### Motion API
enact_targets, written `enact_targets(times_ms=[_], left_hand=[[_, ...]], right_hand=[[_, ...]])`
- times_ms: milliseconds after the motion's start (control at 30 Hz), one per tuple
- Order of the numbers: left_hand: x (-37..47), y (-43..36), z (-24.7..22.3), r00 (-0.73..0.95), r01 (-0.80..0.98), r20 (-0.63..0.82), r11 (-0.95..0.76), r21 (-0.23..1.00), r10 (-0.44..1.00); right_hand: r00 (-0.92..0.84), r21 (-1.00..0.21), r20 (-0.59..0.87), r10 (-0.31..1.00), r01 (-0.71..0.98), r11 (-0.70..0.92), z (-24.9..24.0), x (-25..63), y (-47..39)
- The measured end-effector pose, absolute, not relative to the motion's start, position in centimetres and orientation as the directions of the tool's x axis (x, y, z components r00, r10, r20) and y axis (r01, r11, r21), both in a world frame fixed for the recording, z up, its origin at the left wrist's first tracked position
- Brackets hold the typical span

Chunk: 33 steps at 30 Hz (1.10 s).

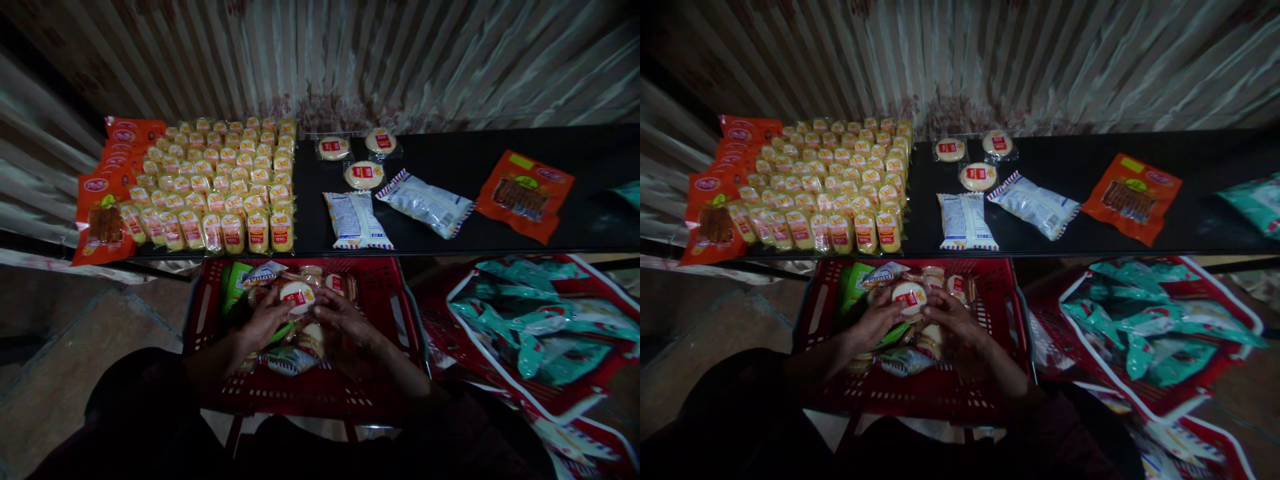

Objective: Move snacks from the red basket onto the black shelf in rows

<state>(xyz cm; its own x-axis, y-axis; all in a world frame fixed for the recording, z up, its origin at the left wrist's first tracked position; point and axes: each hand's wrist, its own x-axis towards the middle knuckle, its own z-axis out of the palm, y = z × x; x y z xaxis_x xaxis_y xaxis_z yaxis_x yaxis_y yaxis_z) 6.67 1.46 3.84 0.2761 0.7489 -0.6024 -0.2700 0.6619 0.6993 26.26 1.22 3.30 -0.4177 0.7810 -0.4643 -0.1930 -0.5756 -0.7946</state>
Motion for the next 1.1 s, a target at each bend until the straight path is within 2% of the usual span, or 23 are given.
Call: enact_targets(times_ms=[100,300,400,533,600,733,900,1000,1100], left_hand=[[6.7,1.1,3.9,0.280,-0.279,-0.652,0.709,0.648,0.705],[6.1,1.4,3.9,0.270,-0.121,-0.590,0.635,0.763,0.761],[6.0,1.9,4.0,0.220,-0.070,-0.600,0.626,0.777,0.769],[6.0,2.1,4.2,0.243,0.036,-0.606,0.618,0.786,0.757],[6.0,2.0,4.3,0.263,0.011,-0.608,0.628,0.778,0.749],[6.1,1.8,4.5,0.306,-0.162,-0.615,0.677,0.718,0.726],[6.2,1.6,4.5,0.321,-0.277,-0.616,0.693,0.666,0.720],[6.2,1.6,4.3,0.308,-0.270,-0.602,0.674,0.687,0.737],[6.2,1.7,4.2,0.293,-0.180,-0.591,0.651,0.738,0.751]], right_hand=[[-0.413,-0.795,-0.465,0.783,-0.193,-0.575,2.8,25.7,0.8],[-0.348,-0.824,-0.482,0.804,-0.130,-0.551,1.8,26.5,1.4],[-0.381,-0.844,-0.468,0.797,-0.074,-0.531,2.3,26.9,1.8],[-0.422,-0.833,-0.473,0.774,-0.073,-0.549,2.9,26.8,1.8],[-0.389,-0.820,-0.491,0.779,-0.094,-0.564,2.7,26.6,1.8],[-0.283,-0.822,-0.496,0.821,-0.151,-0.549,1.8,26.7,1.9],[-0.360,-0.805,-0.493,0.792,-0.158,-0.572,1.9,26.5,1.7],[-0.414,-0.804,-0.485,0.770,-0.135,-0.579,2.7,26.0,1.2],[-0.398,-0.810,-0.485,0.779,-0.130,-0.571,3.2,25.6,0.9]])
